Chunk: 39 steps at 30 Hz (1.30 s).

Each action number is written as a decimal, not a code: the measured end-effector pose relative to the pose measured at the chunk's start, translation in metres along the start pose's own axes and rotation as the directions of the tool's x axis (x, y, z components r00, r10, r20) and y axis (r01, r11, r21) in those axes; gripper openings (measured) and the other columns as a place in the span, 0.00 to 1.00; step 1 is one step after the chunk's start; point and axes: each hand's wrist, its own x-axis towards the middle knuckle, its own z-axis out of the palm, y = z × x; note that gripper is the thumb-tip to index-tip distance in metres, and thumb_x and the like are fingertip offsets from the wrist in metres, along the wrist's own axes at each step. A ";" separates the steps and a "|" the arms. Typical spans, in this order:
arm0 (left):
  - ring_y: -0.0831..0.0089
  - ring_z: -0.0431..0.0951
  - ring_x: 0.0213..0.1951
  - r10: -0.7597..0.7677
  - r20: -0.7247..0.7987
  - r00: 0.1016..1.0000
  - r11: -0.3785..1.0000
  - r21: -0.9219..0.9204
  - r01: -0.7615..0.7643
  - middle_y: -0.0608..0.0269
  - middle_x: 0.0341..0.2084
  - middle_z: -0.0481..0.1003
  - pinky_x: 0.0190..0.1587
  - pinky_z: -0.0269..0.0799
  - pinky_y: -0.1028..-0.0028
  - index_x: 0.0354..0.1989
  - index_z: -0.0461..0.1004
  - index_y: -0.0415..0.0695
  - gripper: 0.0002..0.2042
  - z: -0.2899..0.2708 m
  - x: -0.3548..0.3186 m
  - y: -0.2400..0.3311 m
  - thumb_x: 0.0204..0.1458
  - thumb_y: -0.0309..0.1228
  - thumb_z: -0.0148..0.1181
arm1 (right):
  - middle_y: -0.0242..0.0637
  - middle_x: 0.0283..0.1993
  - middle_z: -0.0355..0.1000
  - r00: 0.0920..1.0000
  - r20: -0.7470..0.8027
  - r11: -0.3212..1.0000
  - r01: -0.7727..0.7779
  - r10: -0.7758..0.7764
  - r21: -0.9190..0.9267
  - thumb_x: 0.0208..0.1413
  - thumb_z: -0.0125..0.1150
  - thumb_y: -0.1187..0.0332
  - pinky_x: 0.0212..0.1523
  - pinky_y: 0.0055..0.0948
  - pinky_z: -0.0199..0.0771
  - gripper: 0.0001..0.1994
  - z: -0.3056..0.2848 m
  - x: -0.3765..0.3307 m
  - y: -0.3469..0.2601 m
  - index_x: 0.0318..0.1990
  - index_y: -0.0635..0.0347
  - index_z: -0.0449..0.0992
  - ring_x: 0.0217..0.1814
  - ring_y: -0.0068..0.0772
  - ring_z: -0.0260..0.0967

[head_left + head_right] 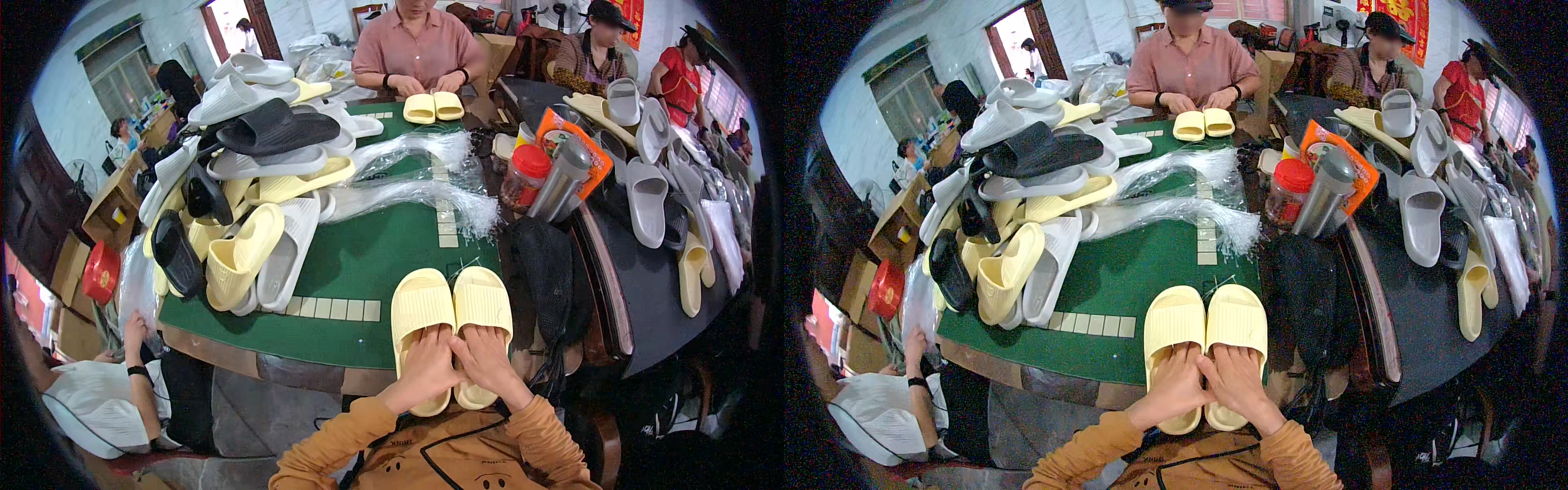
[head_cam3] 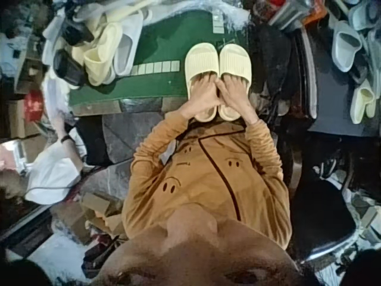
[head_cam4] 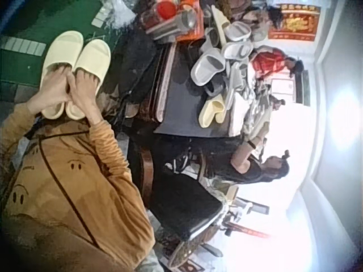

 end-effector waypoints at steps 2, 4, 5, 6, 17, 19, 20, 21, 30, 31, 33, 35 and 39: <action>0.44 0.67 0.52 0.028 -0.078 0.997 1.000 0.012 -0.027 0.40 0.46 0.67 0.57 0.60 0.52 0.50 0.65 0.30 0.35 0.006 0.000 -0.002 0.38 0.44 0.70 | 0.53 0.51 0.67 0.999 0.041 0.999 -0.025 0.023 0.047 0.64 0.47 0.56 0.57 0.49 0.54 0.20 -0.004 0.000 0.000 0.50 0.66 0.69 0.56 0.57 0.59; 0.45 0.69 0.49 0.109 -0.175 0.979 0.992 0.080 -0.097 0.41 0.43 0.69 0.54 0.63 0.53 0.48 0.67 0.32 0.30 0.012 0.000 -0.005 0.41 0.40 0.68 | 0.52 0.54 0.64 0.993 0.102 0.994 -0.062 0.053 0.088 0.65 0.44 0.59 0.58 0.48 0.52 0.17 -0.011 -0.001 0.003 0.52 0.64 0.68 0.58 0.56 0.56; 0.43 0.69 0.48 0.133 -0.150 0.980 0.987 0.104 -0.118 0.40 0.44 0.67 0.49 0.65 0.50 0.47 0.67 0.33 0.29 0.012 0.000 -0.005 0.44 0.44 0.66 | 0.52 0.52 0.65 0.999 0.046 0.994 0.023 -0.028 0.109 0.65 0.44 0.61 0.57 0.47 0.54 0.16 -0.009 -0.003 0.012 0.51 0.63 0.69 0.57 0.56 0.58; 0.43 0.70 0.46 0.102 -0.136 0.985 0.994 0.059 -0.095 0.39 0.42 0.68 0.48 0.65 0.50 0.46 0.67 0.33 0.26 0.014 -0.001 -0.006 0.49 0.43 0.62 | 0.51 0.50 0.66 0.995 0.009 0.987 0.097 -0.098 0.126 0.66 0.44 0.62 0.56 0.46 0.55 0.15 -0.012 -0.002 0.008 0.50 0.63 0.70 0.56 0.55 0.59; 0.40 0.68 0.49 0.115 -0.230 0.966 0.989 0.120 -0.090 0.36 0.45 0.67 0.50 0.65 0.51 0.50 0.64 0.29 0.26 0.018 0.002 -0.010 0.52 0.41 0.58 | 0.56 0.53 0.66 0.972 0.215 0.943 -0.153 0.091 0.295 0.67 0.42 0.53 0.60 0.49 0.53 0.21 -0.021 0.004 0.009 0.53 0.63 0.67 0.59 0.60 0.58; 0.41 0.69 0.48 0.147 -0.252 0.957 0.985 0.122 -0.119 0.37 0.45 0.67 0.49 0.66 0.51 0.49 0.65 0.29 0.25 0.018 0.001 -0.008 0.51 0.39 0.59 | 0.56 0.52 0.65 0.992 0.114 0.967 -0.080 0.053 0.241 0.68 0.41 0.55 0.59 0.49 0.53 0.21 -0.014 0.000 0.008 0.52 0.65 0.67 0.56 0.60 0.57; 0.41 0.69 0.48 0.163 -0.264 0.951 0.983 0.125 -0.134 0.37 0.44 0.67 0.49 0.66 0.51 0.49 0.65 0.30 0.25 0.017 0.001 -0.008 0.51 0.38 0.60 | 0.56 0.51 0.64 0.998 0.063 0.976 -0.043 0.031 0.211 0.68 0.40 0.55 0.58 0.49 0.53 0.20 -0.012 0.000 0.007 0.51 0.66 0.67 0.55 0.60 0.57; 0.41 0.69 0.48 0.152 -0.252 0.956 0.985 0.116 -0.126 0.38 0.44 0.68 0.48 0.66 0.52 0.48 0.66 0.30 0.24 0.016 0.001 -0.009 0.50 0.37 0.61 | 0.56 0.52 0.64 0.996 0.078 0.977 -0.051 0.036 0.209 0.68 0.40 0.55 0.58 0.49 0.53 0.20 -0.013 0.001 0.005 0.51 0.66 0.67 0.55 0.60 0.56; 0.42 0.69 0.49 0.014 -0.247 0.969 0.998 0.059 0.001 0.40 0.43 0.69 0.53 0.63 0.52 0.50 0.67 0.31 0.21 0.020 0.002 -0.005 0.53 0.34 0.59 | 0.56 0.52 0.62 0.988 0.149 0.981 -0.078 0.051 0.180 0.67 0.43 0.56 0.58 0.49 0.54 0.18 -0.019 0.003 -0.002 0.48 0.65 0.67 0.54 0.60 0.56; 0.42 0.69 0.48 0.046 -0.296 0.954 0.996 0.087 -0.021 0.40 0.43 0.69 0.53 0.63 0.52 0.49 0.67 0.32 0.21 0.022 0.003 -0.005 0.53 0.34 0.58 | 0.56 0.52 0.62 0.987 0.151 0.981 -0.076 0.050 0.178 0.67 0.44 0.56 0.57 0.48 0.54 0.18 -0.020 0.003 -0.002 0.48 0.65 0.67 0.54 0.60 0.56; 0.43 0.69 0.48 0.095 -0.355 0.930 0.989 0.142 -0.046 0.41 0.42 0.69 0.52 0.63 0.53 0.49 0.68 0.32 0.20 0.023 0.003 -0.005 0.53 0.34 0.58 | 0.56 0.51 0.62 0.990 0.142 0.981 -0.049 0.022 0.187 0.66 0.47 0.58 0.57 0.47 0.55 0.18 -0.023 0.000 -0.003 0.50 0.66 0.66 0.54 0.59 0.56; 0.43 0.69 0.47 0.123 -0.374 0.919 0.981 0.186 -0.055 0.41 0.42 0.69 0.51 0.63 0.54 0.48 0.68 0.32 0.19 0.025 0.002 -0.005 0.54 0.34 0.58 | 0.56 0.51 0.62 0.992 0.123 0.979 -0.002 -0.024 0.206 0.64 0.51 0.60 0.57 0.46 0.57 0.19 -0.030 -0.005 -0.007 0.54 0.66 0.65 0.55 0.58 0.57; 0.44 0.70 0.44 0.095 -0.366 0.926 0.988 0.152 -0.042 0.42 0.40 0.70 0.48 0.65 0.54 0.43 0.69 0.32 0.16 0.018 0.003 0.000 0.55 0.34 0.57 | 0.56 0.54 0.63 0.983 0.176 0.981 0.020 -0.055 0.195 0.61 0.58 0.65 0.56 0.41 0.63 0.23 -0.060 -0.014 -0.017 0.59 0.66 0.64 0.57 0.54 0.60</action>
